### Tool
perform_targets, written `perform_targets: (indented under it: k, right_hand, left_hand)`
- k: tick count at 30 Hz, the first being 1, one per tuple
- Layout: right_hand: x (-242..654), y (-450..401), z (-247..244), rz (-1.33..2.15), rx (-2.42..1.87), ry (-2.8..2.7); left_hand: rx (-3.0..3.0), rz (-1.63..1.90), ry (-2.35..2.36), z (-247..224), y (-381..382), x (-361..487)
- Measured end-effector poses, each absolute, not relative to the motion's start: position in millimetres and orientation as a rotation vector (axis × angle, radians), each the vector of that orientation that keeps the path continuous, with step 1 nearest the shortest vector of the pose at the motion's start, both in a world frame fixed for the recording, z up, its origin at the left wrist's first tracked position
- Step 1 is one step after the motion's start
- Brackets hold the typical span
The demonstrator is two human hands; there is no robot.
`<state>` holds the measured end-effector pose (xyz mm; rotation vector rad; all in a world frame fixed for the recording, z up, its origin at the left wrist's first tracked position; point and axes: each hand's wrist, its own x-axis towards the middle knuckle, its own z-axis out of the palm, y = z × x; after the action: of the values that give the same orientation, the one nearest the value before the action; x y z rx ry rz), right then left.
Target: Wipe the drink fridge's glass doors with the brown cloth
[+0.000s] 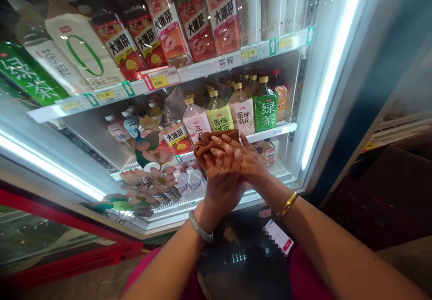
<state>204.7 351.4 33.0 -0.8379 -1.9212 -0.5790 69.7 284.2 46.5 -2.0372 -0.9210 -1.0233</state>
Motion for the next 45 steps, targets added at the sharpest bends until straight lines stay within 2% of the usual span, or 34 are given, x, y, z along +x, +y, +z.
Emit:
perform_targets:
  k: [6,16,19,23,26,30,36,41,45]
  right_hand:
    - [226.8,362.5,45.0,-0.537,-0.791,-1.671]
    - [211.8,360.0,49.3,-0.570,-0.804,-1.664]
    - [196.4,355.4,50.3,-0.610,-0.822,-1.712]
    - [184.4,355.5,48.1,-0.582,-0.855,-1.666]
    - [184.3,356.1,48.2,-0.610,-0.839,-1.660]
    - [185.5,356.5,48.2,-0.629,-0.852,-1.683]
    - [187.3,359.6,44.2,-0.563,-0.869,-1.665]
    - [182.7,357.2,45.6,-0.631,-0.830,-1.657]
    - [171.5,354.8,44.8,-0.596,-0.888,-1.585]
  left_hand:
    - [-1.842,-1.031,-1.152,38.5,314.3,61.8]
    - [-1.885,-1.173,-1.033,71.4,304.7,29.2]
    - [-1.853,-1.241,-1.077,61.8,301.6,32.2]
    - [-1.906,-1.123,-1.034,48.2,302.0,38.7]
    - [-1.947,-1.069,-0.959,67.6,298.9,20.3]
    - [-1.751,-1.282,-1.112,88.4,294.7,5.1]
    - [-2.033,-1.017,-0.880,61.4,300.1,20.2]
    - [-1.894,-1.138,-1.019,72.4,294.3,9.7]
    - [-1.963,-1.108,-0.995,59.2,296.6,23.8]
